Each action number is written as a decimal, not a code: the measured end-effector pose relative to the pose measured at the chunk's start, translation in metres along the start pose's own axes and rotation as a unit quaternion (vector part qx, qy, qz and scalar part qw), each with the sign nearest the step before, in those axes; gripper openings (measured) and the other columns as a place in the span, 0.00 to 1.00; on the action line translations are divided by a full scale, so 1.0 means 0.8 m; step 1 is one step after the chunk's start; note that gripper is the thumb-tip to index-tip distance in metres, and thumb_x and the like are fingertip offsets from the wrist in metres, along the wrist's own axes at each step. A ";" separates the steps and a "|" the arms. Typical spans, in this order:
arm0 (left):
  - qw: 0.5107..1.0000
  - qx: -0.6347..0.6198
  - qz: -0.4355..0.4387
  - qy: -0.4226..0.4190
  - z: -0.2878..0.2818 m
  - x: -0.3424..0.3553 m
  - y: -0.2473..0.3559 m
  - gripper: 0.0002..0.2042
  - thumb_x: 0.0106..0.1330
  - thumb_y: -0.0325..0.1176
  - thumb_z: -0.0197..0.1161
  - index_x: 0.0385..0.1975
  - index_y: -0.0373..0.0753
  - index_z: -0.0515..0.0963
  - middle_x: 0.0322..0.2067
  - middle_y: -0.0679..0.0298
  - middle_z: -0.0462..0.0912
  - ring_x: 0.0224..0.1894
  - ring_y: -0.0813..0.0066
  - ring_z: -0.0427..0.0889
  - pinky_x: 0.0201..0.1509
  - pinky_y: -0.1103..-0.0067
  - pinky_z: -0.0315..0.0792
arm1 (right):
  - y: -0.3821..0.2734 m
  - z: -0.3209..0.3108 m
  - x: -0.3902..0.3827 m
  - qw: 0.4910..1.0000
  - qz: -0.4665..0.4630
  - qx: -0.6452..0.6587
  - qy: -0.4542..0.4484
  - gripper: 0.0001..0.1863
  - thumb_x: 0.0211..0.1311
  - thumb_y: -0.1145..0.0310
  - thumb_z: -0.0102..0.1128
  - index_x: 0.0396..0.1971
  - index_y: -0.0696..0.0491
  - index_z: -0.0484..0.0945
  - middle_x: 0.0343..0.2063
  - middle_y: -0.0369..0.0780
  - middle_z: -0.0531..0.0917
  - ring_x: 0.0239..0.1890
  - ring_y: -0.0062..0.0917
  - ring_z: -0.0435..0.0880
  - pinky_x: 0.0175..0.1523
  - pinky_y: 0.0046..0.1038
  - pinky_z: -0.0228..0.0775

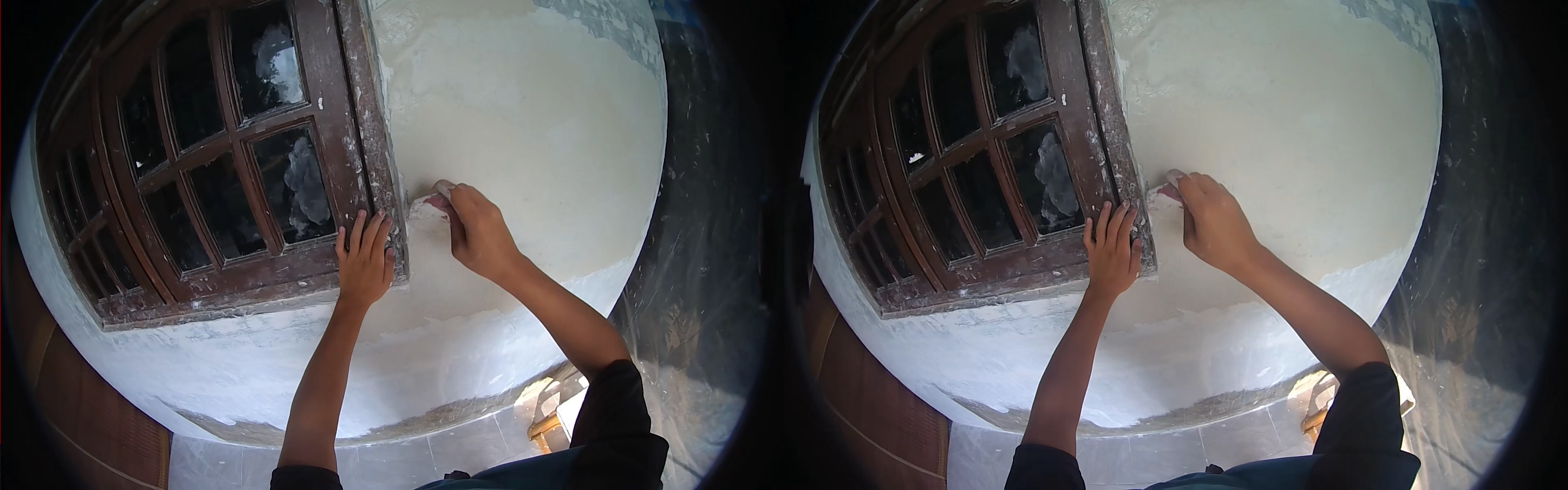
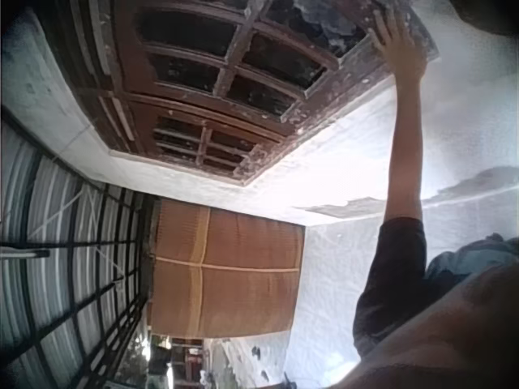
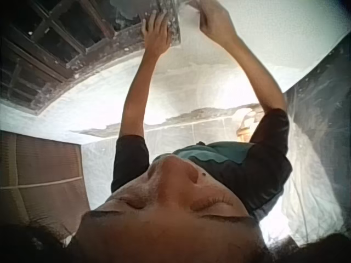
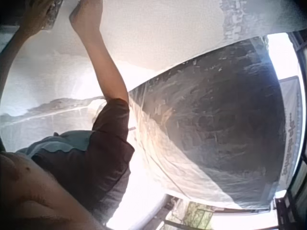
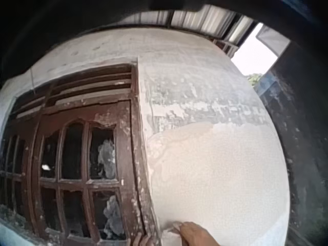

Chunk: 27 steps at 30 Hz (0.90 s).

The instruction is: The person applies wall filler to a wall surface near a window frame using a scraper.

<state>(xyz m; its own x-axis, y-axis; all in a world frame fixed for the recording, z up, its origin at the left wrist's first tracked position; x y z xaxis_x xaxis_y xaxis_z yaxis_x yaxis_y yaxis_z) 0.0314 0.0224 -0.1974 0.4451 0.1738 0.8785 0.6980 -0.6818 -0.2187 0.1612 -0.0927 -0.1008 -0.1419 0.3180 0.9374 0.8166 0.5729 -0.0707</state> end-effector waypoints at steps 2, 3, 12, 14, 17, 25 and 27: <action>1.000 0.000 0.000 -0.001 0.000 -0.001 0.001 0.27 0.63 0.36 0.54 0.63 0.41 0.63 0.66 0.63 0.61 0.72 0.60 0.51 0.72 0.54 0.36 | -0.012 0.054 -0.054 0.993 -0.030 0.000 -0.115 0.20 0.48 0.88 0.51 0.44 0.61 0.72 0.34 0.47 0.78 0.40 0.46 0.78 0.45 0.42 0.70; 1.000 0.002 0.001 -0.001 0.002 0.000 0.002 0.26 0.63 0.36 0.54 0.63 0.41 0.63 0.66 0.63 0.61 0.72 0.59 0.51 0.72 0.54 0.36 | -0.006 0.063 -0.071 0.993 -0.031 -0.002 -0.114 0.20 0.48 0.88 0.51 0.44 0.61 0.72 0.34 0.47 0.78 0.40 0.46 0.78 0.45 0.42 0.70; 1.000 0.014 0.001 -0.004 0.002 0.000 -0.003 0.26 0.64 0.36 0.53 0.63 0.41 0.63 0.66 0.63 0.60 0.72 0.59 0.50 0.72 0.54 0.35 | 0.034 -0.033 -0.031 0.989 0.050 0.018 0.137 0.16 0.54 0.88 0.49 0.45 0.63 0.71 0.33 0.51 0.77 0.38 0.48 0.78 0.41 0.41 0.71; 1.000 0.013 0.004 0.001 0.000 0.001 -0.002 0.26 0.64 0.36 0.53 0.63 0.41 0.63 0.66 0.63 0.60 0.72 0.59 0.50 0.72 0.54 0.35 | 0.017 0.016 -0.052 0.997 0.044 0.062 0.008 0.16 0.54 0.87 0.50 0.44 0.63 0.71 0.35 0.51 0.78 0.39 0.48 0.78 0.41 0.41 0.72; 1.000 0.012 0.010 0.007 0.005 0.001 0.001 0.26 0.64 0.37 0.52 0.63 0.41 0.63 0.66 0.62 0.61 0.72 0.58 0.50 0.71 0.54 0.35 | 0.000 0.068 -0.086 0.994 -0.026 0.018 -0.101 0.13 0.53 0.88 0.50 0.40 0.64 0.71 0.35 0.52 0.77 0.39 0.48 0.78 0.43 0.39 0.73; 1.000 0.018 0.011 0.002 0.002 -0.002 0.001 0.26 0.65 0.36 0.52 0.63 0.40 0.63 0.66 0.60 0.61 0.72 0.57 0.50 0.71 0.54 0.36 | 0.025 -0.039 -0.019 0.989 -0.003 -0.007 0.147 0.18 0.56 0.90 0.49 0.47 0.62 0.70 0.32 0.49 0.77 0.32 0.43 0.79 0.38 0.27 0.73; 1.000 0.017 0.009 0.001 0.004 0.000 0.001 0.26 0.64 0.36 0.52 0.63 0.40 0.63 0.66 0.60 0.61 0.72 0.58 0.50 0.71 0.54 0.36 | 0.005 0.009 -0.038 0.998 -0.010 0.030 0.053 0.19 0.54 0.91 0.49 0.46 0.63 0.71 0.34 0.50 0.78 0.36 0.46 0.80 0.41 0.31 0.74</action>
<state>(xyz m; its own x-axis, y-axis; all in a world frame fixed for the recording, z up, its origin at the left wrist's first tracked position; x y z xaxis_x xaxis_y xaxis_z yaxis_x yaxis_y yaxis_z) 0.0335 0.0243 -0.1988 0.4557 0.1600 0.8757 0.7085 -0.6607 -0.2479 0.1651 -0.0944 -0.1319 -0.0952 0.2250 0.9697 0.7785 0.6239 -0.0683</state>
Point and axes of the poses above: each hand's wrist, its own x-axis towards the middle knuckle, its own z-axis out of the palm, y = z × x, the point moved 10 cm from there along x, towards the middle knuckle
